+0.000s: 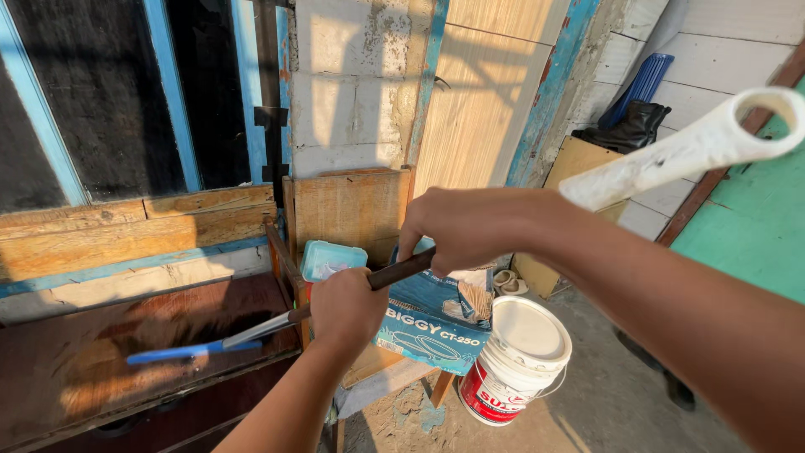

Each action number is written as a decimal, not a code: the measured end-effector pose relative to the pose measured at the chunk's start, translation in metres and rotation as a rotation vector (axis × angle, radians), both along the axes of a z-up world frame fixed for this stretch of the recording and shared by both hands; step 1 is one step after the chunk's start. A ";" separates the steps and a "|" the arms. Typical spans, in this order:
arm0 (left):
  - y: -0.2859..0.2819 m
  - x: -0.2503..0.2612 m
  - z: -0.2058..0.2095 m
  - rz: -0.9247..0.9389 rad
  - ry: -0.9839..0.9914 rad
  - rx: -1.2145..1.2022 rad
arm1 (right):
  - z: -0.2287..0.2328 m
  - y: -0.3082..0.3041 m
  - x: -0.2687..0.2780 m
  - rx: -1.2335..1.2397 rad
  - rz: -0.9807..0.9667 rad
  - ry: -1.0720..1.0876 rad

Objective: The person packs plastic containers with bubble wrap inside a cardboard box and closes the flaps, then connects poles to assemble a squeegee and cleans the floor with it.

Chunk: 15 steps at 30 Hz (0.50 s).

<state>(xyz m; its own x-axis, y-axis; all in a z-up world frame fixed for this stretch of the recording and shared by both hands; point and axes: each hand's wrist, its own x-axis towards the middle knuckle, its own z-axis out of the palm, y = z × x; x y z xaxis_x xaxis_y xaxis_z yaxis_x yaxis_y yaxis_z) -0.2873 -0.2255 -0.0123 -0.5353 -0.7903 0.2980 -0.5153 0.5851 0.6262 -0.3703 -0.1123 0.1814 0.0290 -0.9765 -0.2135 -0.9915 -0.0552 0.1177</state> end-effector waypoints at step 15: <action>-0.032 0.022 0.067 0.062 -0.091 -0.381 | 0.039 0.008 0.020 -0.196 -0.326 0.123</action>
